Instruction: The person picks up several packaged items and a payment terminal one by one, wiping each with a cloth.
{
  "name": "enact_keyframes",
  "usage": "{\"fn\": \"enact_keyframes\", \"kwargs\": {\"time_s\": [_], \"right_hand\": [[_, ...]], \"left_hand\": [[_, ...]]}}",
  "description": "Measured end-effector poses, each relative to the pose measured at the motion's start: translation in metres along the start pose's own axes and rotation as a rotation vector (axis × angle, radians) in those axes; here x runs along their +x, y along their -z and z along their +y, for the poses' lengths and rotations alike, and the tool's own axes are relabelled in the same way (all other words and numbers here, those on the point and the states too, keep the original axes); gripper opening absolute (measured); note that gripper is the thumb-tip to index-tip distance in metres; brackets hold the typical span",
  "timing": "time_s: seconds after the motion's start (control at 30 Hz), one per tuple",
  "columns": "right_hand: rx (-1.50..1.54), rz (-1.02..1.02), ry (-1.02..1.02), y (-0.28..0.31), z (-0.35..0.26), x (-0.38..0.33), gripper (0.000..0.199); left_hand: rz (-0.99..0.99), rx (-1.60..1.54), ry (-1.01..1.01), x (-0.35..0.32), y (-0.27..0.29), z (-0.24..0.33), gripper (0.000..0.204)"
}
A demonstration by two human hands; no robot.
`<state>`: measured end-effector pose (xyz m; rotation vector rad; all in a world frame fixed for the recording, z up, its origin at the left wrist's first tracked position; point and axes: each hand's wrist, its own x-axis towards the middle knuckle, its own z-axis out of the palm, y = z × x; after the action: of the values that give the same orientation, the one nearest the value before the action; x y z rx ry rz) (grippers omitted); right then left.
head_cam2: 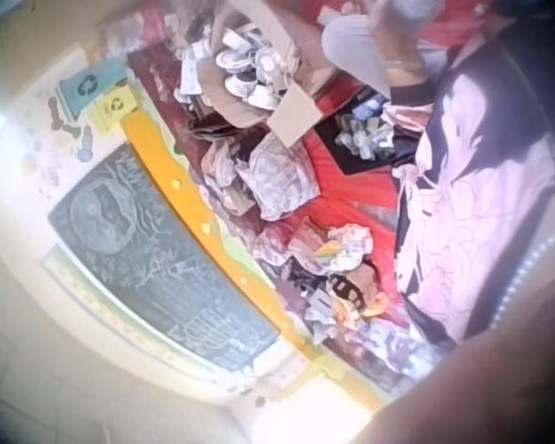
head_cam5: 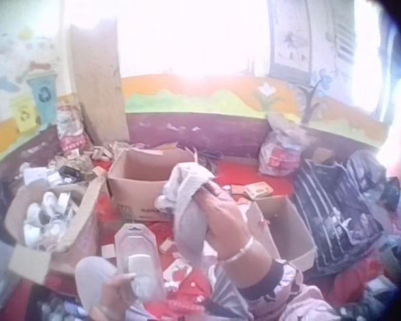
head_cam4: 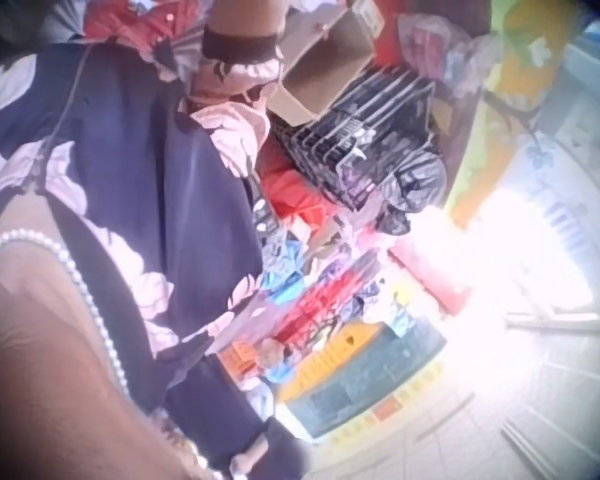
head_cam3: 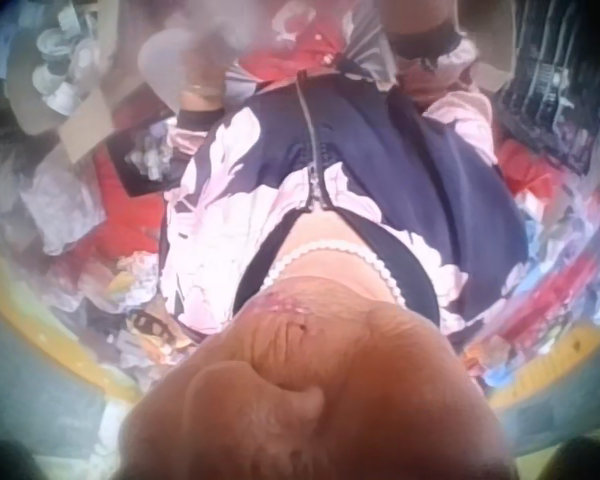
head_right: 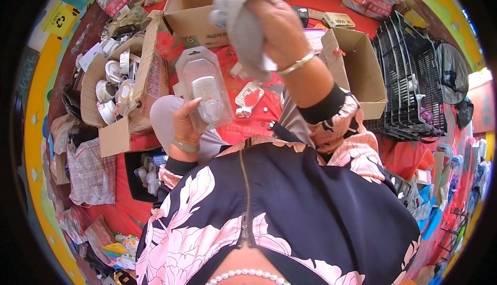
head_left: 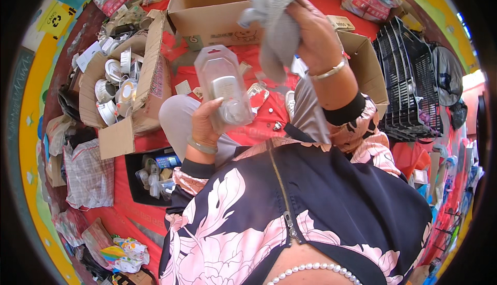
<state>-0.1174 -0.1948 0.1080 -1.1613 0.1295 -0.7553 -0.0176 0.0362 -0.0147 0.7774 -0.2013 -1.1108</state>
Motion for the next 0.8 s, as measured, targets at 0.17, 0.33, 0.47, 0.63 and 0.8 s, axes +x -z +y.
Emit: {"fn": "enact_keyframes", "kwargs": {"time_s": [0.17, 0.33, 0.47, 0.63, 0.8], "right_hand": [[-0.13, -0.182, 0.029, -0.057, 0.035, -0.023, 0.028], [-1.201, -0.519, 0.463, -0.02, 0.085, -0.014, 0.054], [-1.06, -0.619, 0.311, -0.03, 0.063, -0.014, 0.053], [-1.214, -0.313, 0.463, -0.035, 0.064, -0.024, 0.034], [-1.212, -0.255, 0.701, -0.024, 0.067, -0.017, 0.031]], "left_hand": [[-0.105, 0.037, -0.068, -0.003, -0.031, -0.004, 0.052], [-0.098, 0.221, -0.007, -0.008, -0.029, 0.003, 0.055], [-0.121, 0.368, -0.026, -0.016, -0.028, 0.01, 0.056], [-0.165, 0.385, 0.027, -0.008, -0.037, 0.016, 0.058], [-0.223, 0.306, 0.049, -0.011, -0.05, 0.021, 0.059]]}}
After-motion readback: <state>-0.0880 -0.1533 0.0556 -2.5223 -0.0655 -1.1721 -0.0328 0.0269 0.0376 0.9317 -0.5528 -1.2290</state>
